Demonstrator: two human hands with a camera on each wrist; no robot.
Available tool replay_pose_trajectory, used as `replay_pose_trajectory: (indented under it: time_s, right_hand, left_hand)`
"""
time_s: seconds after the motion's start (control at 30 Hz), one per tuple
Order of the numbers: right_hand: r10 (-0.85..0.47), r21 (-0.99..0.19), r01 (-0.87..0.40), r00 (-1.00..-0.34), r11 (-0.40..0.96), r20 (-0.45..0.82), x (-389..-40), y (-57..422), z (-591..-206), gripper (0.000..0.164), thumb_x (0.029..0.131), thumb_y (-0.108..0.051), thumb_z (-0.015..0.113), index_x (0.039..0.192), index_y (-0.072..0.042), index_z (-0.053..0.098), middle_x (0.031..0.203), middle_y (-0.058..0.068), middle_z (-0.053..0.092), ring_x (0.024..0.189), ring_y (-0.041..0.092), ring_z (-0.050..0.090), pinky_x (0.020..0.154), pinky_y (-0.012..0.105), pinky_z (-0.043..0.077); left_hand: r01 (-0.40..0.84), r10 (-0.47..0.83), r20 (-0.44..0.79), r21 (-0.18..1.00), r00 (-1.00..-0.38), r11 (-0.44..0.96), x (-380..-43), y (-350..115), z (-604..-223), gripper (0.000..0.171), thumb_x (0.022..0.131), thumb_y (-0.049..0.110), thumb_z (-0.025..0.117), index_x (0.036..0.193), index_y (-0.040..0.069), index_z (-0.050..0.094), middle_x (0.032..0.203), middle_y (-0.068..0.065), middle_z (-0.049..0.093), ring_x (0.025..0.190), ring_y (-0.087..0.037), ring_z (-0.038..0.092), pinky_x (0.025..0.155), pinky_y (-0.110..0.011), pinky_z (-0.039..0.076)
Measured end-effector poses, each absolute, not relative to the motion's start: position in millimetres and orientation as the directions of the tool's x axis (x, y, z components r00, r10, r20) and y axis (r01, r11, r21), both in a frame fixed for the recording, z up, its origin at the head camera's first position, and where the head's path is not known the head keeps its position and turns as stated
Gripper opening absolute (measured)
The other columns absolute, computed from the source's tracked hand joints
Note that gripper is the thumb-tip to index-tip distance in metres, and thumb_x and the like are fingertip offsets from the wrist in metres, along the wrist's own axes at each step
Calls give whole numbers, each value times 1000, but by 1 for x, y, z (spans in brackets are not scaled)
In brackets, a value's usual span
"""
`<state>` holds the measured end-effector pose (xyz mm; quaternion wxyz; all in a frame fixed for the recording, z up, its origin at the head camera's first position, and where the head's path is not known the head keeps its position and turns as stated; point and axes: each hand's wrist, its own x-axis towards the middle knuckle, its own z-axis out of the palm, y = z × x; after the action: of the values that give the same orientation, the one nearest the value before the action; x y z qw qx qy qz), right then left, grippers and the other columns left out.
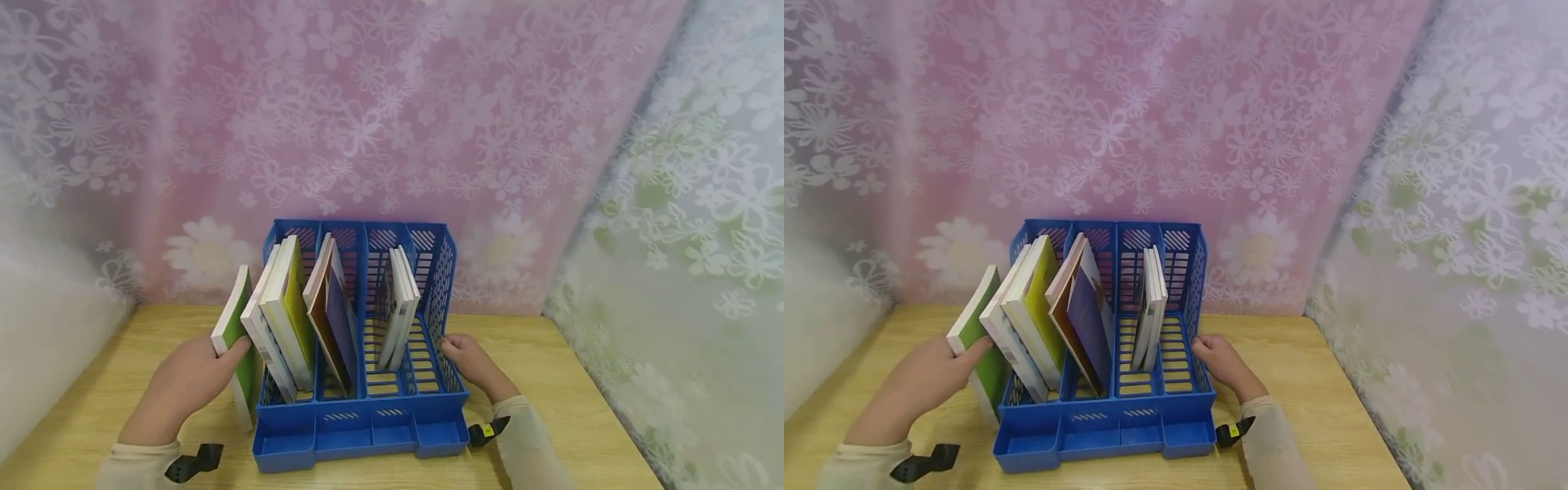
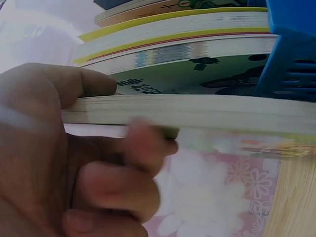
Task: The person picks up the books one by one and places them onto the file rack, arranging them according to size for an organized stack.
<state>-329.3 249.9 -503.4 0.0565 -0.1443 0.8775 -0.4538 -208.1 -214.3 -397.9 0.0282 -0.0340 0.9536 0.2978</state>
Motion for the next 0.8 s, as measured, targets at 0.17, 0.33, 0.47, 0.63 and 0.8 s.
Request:
replay_pose_trajectory:
  time_s: [0.17, 0.33, 0.47, 0.63, 0.8]
  right_hand:
    - [-284, -818, -171, -959, 549, 10, -328, 251, -503, 41, 106, -19, 47, 66, -12, 41, 57, -4, 34, 51, 12, 27, 50, 26, 27]
    - [-283, -822, -171, -959, 544, 13, -330, 250, -502, 40, 106, -19, 47, 67, -12, 42, 57, -5, 34, 51, 12, 27, 50, 26, 27]
    - [-293, -828, -168, -956, 534, 6, -329, 250, -502, 39, 106, -19, 47, 68, -12, 42, 58, -4, 34, 52, 13, 27, 51, 26, 27]
    - [-298, -830, -182, -954, 527, 20, -329, 251, -502, 40, 107, -19, 48, 68, -11, 41, 59, -4, 33, 52, 13, 26, 52, 27, 27]
    - [-315, -832, -191, -949, 522, 21, -330, 249, -503, 40, 107, -18, 47, 68, -11, 42, 59, -4, 34, 52, 13, 27, 52, 27, 28]
  left_hand:
    - [-85, -39, -90, 586, -995, 806, -208, -213, -395, 61, 106, 59, 34, 94, 5, 60, 72, -3, 62, 56, -21, 51, 50, -36, 38]
    - [-68, -31, -73, 576, -997, 814, -209, -213, -393, 60, 108, 55, 32, 95, 4, 59, 71, -4, 61, 56, -21, 51, 50, -37, 38]
    - [-73, -36, -75, 584, -997, 808, -208, -212, -394, 59, 108, 54, 31, 102, 2, 57, 74, -4, 63, 57, -22, 52, 50, -37, 38]
    - [-136, -128, -57, 626, -990, 768, -211, -212, -395, 69, 107, 54, 27, 109, -7, 61, 79, -8, 69, 61, -23, 57, 52, -37, 41]
    - [-187, -240, -10, 662, -971, 726, -211, -219, -399, 73, 107, 49, 24, 119, -11, 63, 83, -11, 75, 66, -25, 62, 53, -38, 42]
